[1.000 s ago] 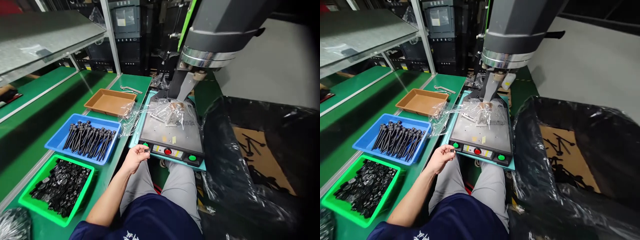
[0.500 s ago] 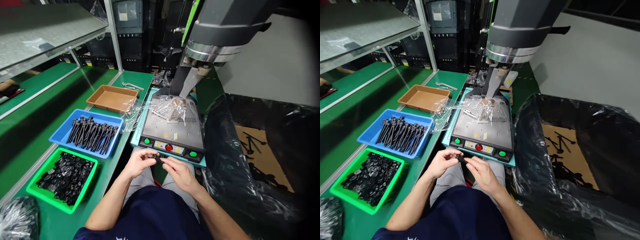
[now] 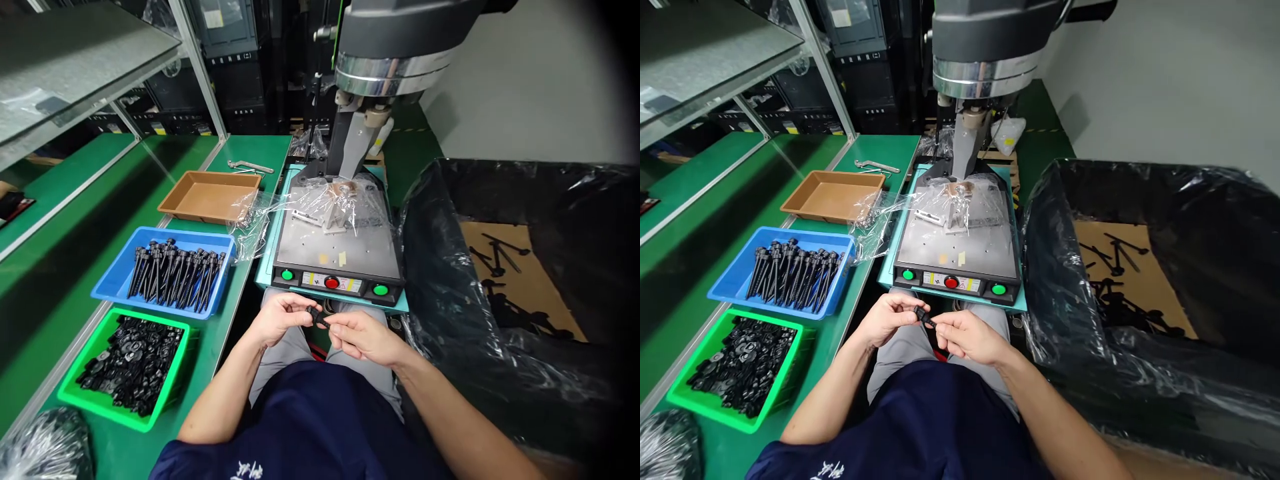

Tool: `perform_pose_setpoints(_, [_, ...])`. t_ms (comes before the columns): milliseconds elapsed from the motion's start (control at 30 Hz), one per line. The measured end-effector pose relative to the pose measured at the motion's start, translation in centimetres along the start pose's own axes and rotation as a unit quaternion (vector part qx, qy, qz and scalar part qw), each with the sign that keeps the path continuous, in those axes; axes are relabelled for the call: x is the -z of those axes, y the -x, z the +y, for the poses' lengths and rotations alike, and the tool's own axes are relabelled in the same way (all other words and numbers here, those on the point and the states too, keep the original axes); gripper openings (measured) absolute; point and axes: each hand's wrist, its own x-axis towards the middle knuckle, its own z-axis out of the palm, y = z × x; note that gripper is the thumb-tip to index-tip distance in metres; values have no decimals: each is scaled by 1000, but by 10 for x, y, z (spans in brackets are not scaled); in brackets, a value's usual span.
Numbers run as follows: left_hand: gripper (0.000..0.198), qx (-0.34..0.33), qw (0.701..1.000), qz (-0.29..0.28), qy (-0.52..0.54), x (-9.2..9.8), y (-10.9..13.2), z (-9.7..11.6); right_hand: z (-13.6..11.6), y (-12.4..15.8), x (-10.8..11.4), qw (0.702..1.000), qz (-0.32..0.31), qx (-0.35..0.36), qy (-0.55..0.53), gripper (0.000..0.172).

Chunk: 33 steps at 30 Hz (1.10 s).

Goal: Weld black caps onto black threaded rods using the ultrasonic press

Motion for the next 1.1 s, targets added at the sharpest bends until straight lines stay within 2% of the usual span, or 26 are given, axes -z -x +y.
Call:
perform_pose_setpoints(133, [39, 9, 999, 27, -43, -1, -1, 0, 5, 3, 1, 991, 75, 54, 101, 29])
perform_pose_setpoints(200, [38, 8, 999, 20, -49, -1, -2, 0, 9, 3, 1, 990, 71, 62, 104, 29])
perform_pose_setpoints(333, [36, -17, 998, 14, -66, -8, -6, 1, 14, -1, -1, 995, 58, 69, 34, 34])
perform_pose_setpoints(533, [30, -142, 971, 73, -179, -35, -21, -5, 16, -15, -2, 982, 125, 93, -109, 35])
perform_pose_setpoints(667, [27, -168, 968, 50, -182, -47, -31, -14, 14, -18, 4, 964, 125, 90, -215, 40])
perform_pose_setpoints(800, [33, -169, 967, 24, -189, -51, -46, -20, 12, -21, 22, 961, 141, 83, -224, 40])
perform_pose_setpoints(867, [42, -142, 980, 34, -136, -51, -61, -22, 12, -26, 36, 951, 178, 87, -237, 42])
perform_pose_setpoints(967, [46, -53, 993, 90, 48, -49, -93, -20, 11, -41, 62, 918, 274, 107, -267, 45])
perform_pose_setpoints(1033, [34, 11, 975, 121, 184, -45, -119, -14, 7, -56, 77, 900, 313, 106, -285, 45])
perform_pose_setpoints(1100, [22, 37, 943, 142, 298, -41, -144, -7, 2, -73, 89, 894, 315, 89, -305, 41])
